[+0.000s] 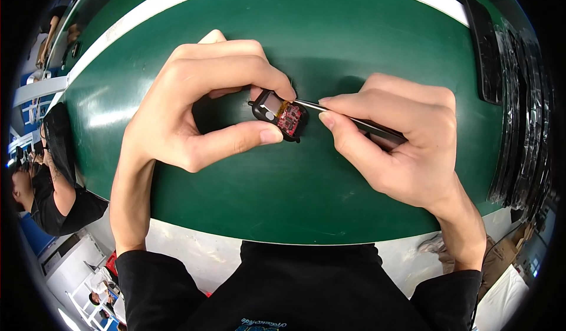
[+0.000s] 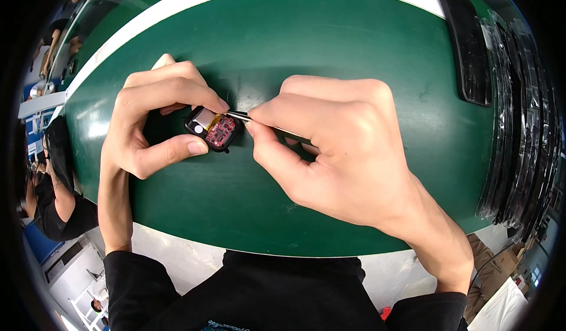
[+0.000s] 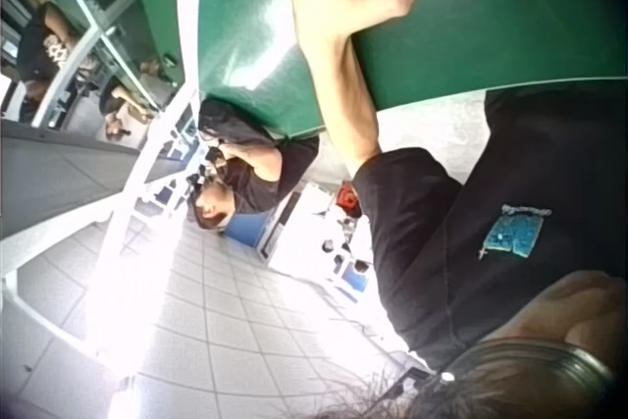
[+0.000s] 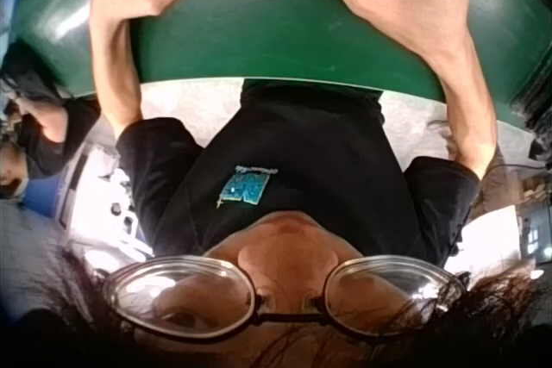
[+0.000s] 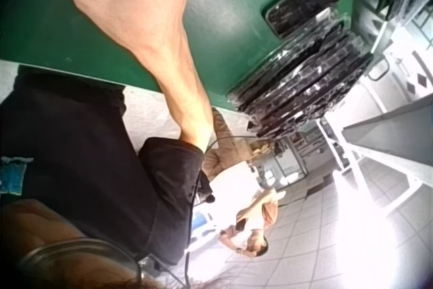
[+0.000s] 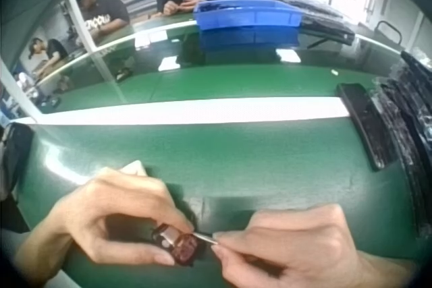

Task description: The recorder is using tweezers to assemble or repair small electronic components, possibly smartwatches or similar wearable devices, on a factory assembly line.

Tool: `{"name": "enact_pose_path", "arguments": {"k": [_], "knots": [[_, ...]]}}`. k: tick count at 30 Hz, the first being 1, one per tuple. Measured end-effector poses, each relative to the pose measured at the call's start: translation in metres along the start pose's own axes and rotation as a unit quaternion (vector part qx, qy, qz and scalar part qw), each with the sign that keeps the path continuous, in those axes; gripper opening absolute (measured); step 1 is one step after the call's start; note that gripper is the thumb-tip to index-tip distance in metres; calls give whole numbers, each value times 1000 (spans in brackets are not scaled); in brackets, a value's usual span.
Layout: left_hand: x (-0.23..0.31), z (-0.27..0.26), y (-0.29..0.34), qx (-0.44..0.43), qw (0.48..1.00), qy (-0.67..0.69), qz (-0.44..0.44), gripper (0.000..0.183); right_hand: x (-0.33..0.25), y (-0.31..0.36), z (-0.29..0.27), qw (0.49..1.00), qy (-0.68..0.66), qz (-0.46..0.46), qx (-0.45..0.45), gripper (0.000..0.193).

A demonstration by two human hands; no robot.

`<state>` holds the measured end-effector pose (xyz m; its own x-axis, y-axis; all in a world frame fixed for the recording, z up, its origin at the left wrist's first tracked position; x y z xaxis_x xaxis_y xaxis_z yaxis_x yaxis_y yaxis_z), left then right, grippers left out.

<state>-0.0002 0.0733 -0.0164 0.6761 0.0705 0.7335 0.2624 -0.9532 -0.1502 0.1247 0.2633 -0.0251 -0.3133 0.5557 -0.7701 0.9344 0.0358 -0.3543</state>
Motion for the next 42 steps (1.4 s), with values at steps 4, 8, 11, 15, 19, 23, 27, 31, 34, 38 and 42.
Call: {"name": "enact_pose_path", "arguments": {"k": [4,8,11,15,19,23,27,31,34,38,42], "knots": [[0,-1,-2,-5,1000,-9,-3,50,-2,0,-3,1000,11,-6,1,14],[1,-1,-2,-4,1000,-11,2,50,-2,1,-4,1000,16,-14,-3,15],[0,0,0,-3,1000,-6,-4,50,1,3,0,1000,12,-20,10,15],[0,0,0,4,1000,-4,3,50,-4,3,0,999,26,-28,14,15],[0,1,0,5,1000,7,-10,52,-6,3,-1,999,32,-15,15,14],[-1,0,1,-3,1000,-4,-15,53,-5,1,-2,999,42,-1,10,13],[-2,0,1,7,1000,6,-14,53,-5,3,-2,999,41,-7,14,13],[-1,0,1,4,1000,4,-12,53,-4,3,-1,999,34,-7,11,14],[-1,1,1,9,1000,1,-3,53,-4,4,0,999,31,-20,13,14],[0,0,1,6,1000,6,-14,53,-4,3,1,999,28,-35,11,14],[0,1,0,7,1000,5,-7,53,-5,3,1,999,32,-42,8,15]]}}
Point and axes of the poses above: each hand's wrist, its own y-axis away from the middle knuckle, its own z-axis out of the palm, x = y × z, the point moved 5 cm from there along -y, towards the middle knuckle, and after that the axes turned 2 degrees about y, right-handed, at the moved point
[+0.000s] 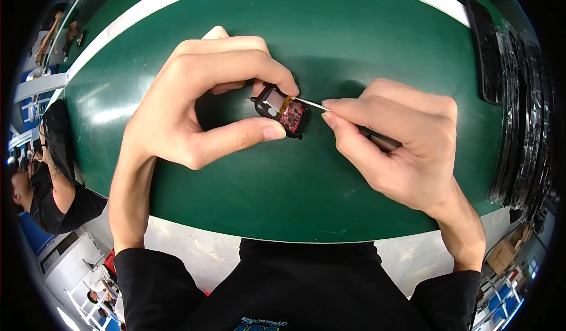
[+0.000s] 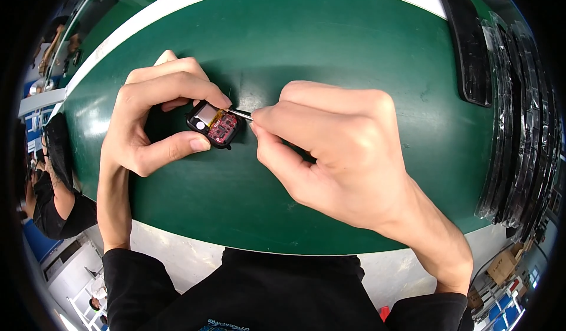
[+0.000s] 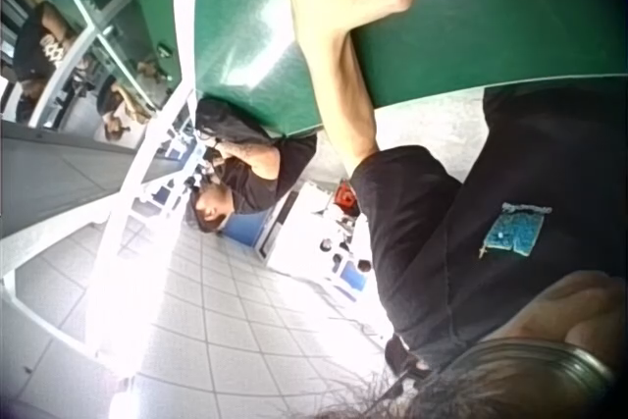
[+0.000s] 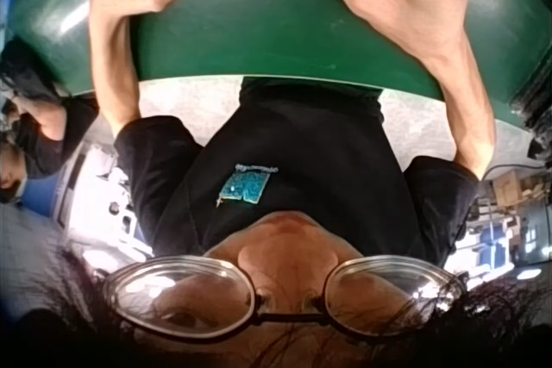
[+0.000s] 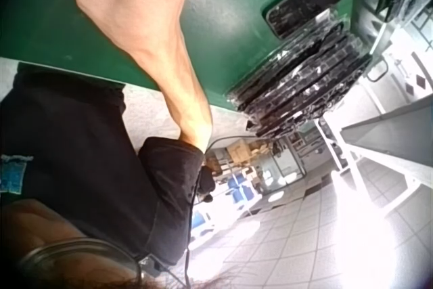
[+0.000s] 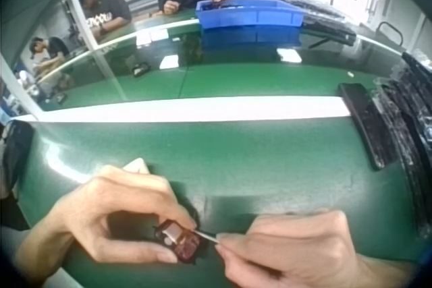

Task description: The recorder is using tweezers to assemble or repair small electronic components, possibly smartwatches or similar wearable devices, on a factory assembly line.

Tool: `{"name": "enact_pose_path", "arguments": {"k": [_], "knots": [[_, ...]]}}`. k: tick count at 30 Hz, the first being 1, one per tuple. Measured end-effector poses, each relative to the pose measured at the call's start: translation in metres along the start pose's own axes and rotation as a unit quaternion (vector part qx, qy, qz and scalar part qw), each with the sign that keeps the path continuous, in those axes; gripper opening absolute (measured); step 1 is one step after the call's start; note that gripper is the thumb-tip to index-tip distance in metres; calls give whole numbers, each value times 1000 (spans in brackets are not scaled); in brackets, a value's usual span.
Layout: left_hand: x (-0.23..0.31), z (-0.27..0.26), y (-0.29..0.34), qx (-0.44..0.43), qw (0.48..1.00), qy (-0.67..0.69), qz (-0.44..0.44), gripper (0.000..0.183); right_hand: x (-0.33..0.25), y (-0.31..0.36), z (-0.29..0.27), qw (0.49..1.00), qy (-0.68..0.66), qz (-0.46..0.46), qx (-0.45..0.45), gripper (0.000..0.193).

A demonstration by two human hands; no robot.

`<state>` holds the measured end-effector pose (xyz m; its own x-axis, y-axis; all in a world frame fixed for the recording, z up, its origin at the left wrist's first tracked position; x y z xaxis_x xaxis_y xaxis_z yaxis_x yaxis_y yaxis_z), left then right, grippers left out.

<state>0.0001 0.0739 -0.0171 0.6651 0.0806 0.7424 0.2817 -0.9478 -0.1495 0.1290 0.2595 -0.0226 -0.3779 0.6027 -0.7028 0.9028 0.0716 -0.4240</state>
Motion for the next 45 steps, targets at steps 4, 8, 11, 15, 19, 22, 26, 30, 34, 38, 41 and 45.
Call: {"name": "enact_pose_path", "arguments": {"k": [4,8,11,15,19,22,26,30,34,38,41,45], "knots": [[1,0,0,-2,1000,-13,11,52,-1,0,1,1000,-7,-3,6,14],[2,-1,0,-8,1000,-11,8,52,-2,1,0,1000,-3,18,6,14],[3,-2,1,-18,999,-25,10,52,-1,1,-2,1000,0,28,11,15],[1,0,1,-9,1000,-13,6,52,0,3,0,1000,8,11,21,14],[2,-1,0,-5,1000,-10,6,52,-4,3,1,1000,16,-3,21,14],[3,-1,0,-9,1000,-21,8,52,-5,4,2,999,30,-9,16,14],[2,-2,0,-9,1000,-9,-3,52,-4,3,0,1000,10,2,26,12],[-1,-1,3,2,1000,-15,1,56,-5,3,-4,999,9,-8,41,13],[4,6,3,62,997,-52,-18,62,-2,4,-6,998,10,34,53,14],[8,5,1,49,996,-64,-28,54,-2,4,-3,998,20,43,47,9],[9,5,1,50,996,-65,-31,52,-1,4,-1,998,23,36,47,14],[9,5,0,53,996,-66,-28,50,-1,4,1,998,24,28,44,13]]}}
Point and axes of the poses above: each hand's wrist, its own y-axis away from the middle knuckle, its own z-axis out of the palm, x = y × z, the point moved 5 cm from there along -y, towards the middle knuckle, and after that the axes turned 2 degrees about y, right-handed, at the moved point
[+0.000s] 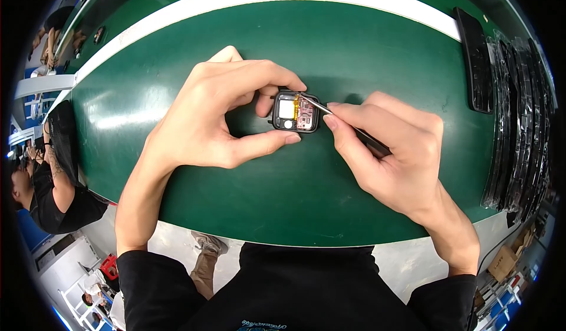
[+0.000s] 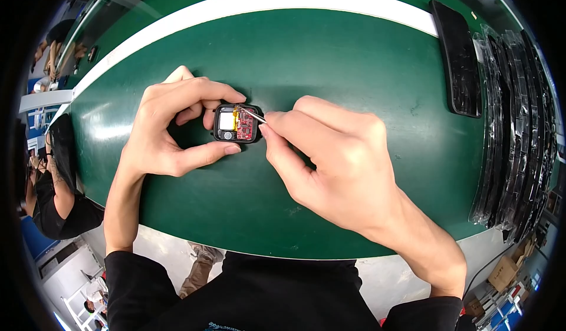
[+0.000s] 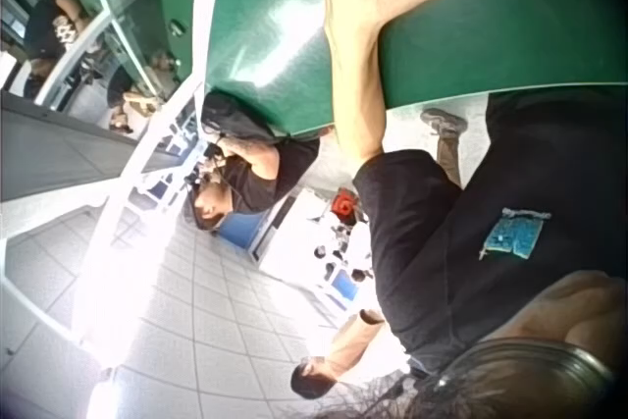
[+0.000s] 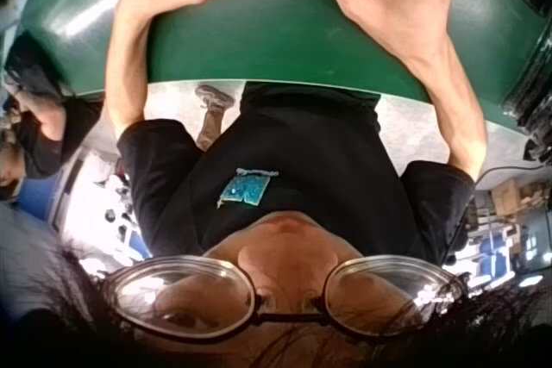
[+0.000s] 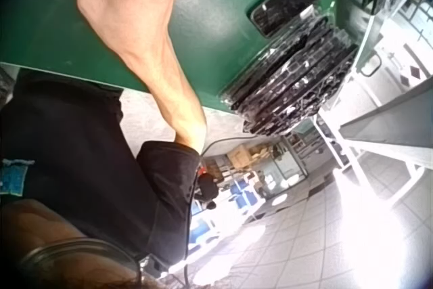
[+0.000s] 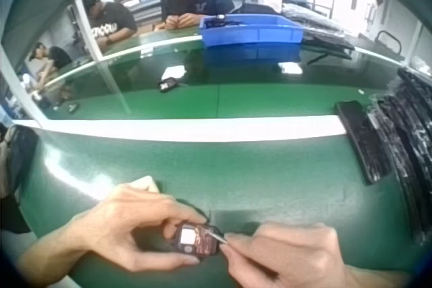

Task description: The recorder is using tweezers to assemble or repair small electronic components, possibly smartwatches or similar wearable devices, on a factory assembly line.

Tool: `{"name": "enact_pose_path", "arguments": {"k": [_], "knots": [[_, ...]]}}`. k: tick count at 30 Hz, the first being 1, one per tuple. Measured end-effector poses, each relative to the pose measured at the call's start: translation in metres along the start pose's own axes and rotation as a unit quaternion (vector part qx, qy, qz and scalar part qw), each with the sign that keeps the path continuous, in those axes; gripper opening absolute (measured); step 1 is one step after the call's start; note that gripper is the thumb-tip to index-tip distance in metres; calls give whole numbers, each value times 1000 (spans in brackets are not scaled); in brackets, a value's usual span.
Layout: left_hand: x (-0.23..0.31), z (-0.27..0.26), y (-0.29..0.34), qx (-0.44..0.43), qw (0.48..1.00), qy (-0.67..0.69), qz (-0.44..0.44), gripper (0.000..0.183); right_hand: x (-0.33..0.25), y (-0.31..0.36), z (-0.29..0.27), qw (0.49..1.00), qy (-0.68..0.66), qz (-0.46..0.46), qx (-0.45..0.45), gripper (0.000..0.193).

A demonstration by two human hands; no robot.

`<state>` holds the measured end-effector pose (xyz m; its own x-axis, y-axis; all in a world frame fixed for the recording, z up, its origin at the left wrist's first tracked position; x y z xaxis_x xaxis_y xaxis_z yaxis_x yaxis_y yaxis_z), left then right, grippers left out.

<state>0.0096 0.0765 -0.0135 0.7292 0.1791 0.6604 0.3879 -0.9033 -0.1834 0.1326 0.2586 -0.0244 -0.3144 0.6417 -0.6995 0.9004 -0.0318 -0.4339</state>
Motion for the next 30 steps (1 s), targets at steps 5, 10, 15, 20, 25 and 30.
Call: {"name": "enact_pose_path", "arguments": {"k": [5,10,15,20,25,30], "knots": [[0,0,2,0,1000,9,-20,49,-4,1,1,1000,25,-12,-10,11],[-3,2,1,6,1000,5,-2,59,-1,-3,-8,1000,13,-3,16,10],[-1,0,0,3,1000,-1,12,58,3,-9,-13,997,-37,50,44,12],[-5,3,3,19,999,38,5,56,-5,-9,-3,997,-71,35,21,10],[-3,3,3,19,999,34,5,48,-7,-6,-4,997,-43,60,-18,5],[-6,5,4,32,999,36,9,47,-7,-5,-2,999,-19,43,-23,6]]}}
Point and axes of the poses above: each hand's wrist, its own y-axis away from the middle knuckle, its own z-axis out of the palm, x = y × z, the point moved 5 cm from there along -y, towards the middle knuckle, and after that the axes turned 2 degrees about y, right-handed, at the moved point
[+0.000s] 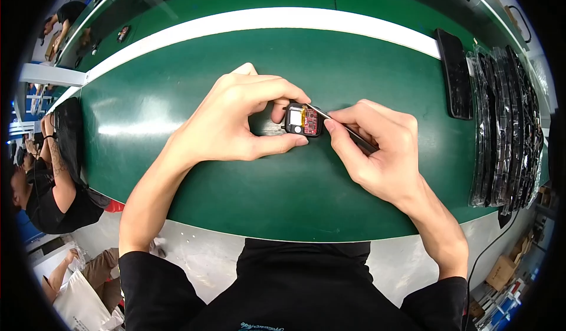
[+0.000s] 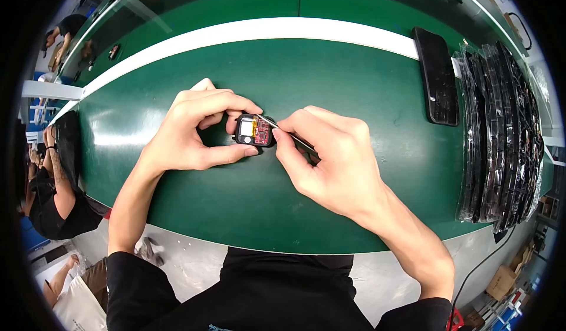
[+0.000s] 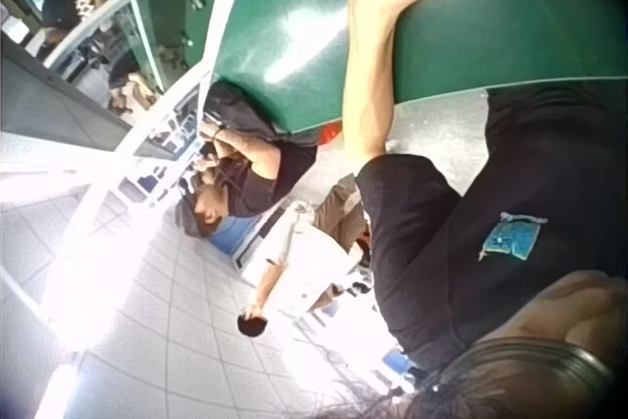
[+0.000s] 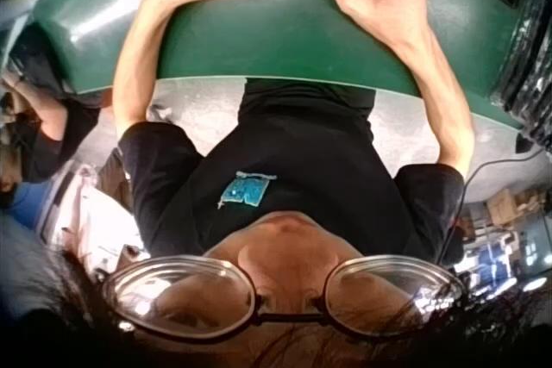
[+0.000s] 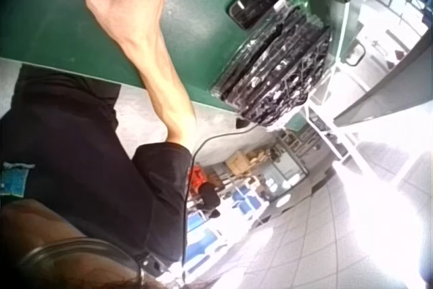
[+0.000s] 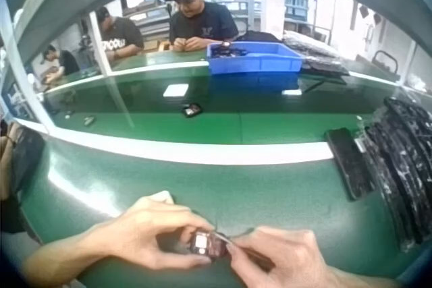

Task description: The recorder is using tweezers to assemble or repair small electronic components, possibly smartwatches or similar wearable devices, on a factory assembly line.

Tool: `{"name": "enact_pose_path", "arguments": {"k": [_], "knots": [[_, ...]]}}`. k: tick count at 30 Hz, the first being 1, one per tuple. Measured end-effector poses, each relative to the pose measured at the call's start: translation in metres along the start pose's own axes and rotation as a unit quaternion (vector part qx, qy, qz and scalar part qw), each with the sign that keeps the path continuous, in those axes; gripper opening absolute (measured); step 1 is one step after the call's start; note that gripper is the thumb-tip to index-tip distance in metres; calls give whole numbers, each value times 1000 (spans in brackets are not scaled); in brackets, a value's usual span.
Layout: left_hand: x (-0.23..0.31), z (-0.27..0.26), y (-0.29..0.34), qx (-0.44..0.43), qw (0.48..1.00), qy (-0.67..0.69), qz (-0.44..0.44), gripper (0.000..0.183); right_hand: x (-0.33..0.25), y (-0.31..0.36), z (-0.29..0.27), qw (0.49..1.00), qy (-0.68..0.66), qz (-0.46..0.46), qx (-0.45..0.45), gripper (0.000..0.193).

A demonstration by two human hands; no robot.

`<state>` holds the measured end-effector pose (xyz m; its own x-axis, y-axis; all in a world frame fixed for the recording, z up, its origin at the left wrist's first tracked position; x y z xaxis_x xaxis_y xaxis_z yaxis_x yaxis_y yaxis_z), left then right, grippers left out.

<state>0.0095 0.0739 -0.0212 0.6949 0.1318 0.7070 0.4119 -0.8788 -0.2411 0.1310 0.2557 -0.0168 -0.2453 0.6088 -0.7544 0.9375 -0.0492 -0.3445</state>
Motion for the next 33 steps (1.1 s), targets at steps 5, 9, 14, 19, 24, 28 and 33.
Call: {"name": "enact_pose_path", "arguments": {"k": [5,9,14,19,24,28,33], "knots": [[-1,1,-1,1,1000,17,5,53,0,1,2,1000,15,0,1,7],[-1,1,0,-1,1000,15,-4,54,1,2,5,1000,17,-25,8,7],[1,1,-3,-5,1000,4,-7,44,-1,5,6,997,56,-55,24,9],[6,-2,-3,-14,1000,-16,-13,45,-2,3,6,998,49,-46,13,12],[2,1,-2,-4,1000,-9,-3,54,1,5,5,998,38,-32,24,12],[2,-1,-2,-9,1000,-26,-9,55,6,3,-5,1000,5,14,26,7],[6,-3,-5,-22,999,-33,-9,56,13,1,-12,995,-34,43,78,8]]}}
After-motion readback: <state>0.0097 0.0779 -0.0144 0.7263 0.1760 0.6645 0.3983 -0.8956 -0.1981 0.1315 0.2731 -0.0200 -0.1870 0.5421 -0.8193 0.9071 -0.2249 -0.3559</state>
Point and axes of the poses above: each hand's wrist, its own y-axis away from the middle knuckle, its own z-axis out of the palm, x = y × z, the point moved 5 cm from there along -y, towards the middle knuckle, and after that the axes turned 2 degrees about y, right-handed, at the moved point
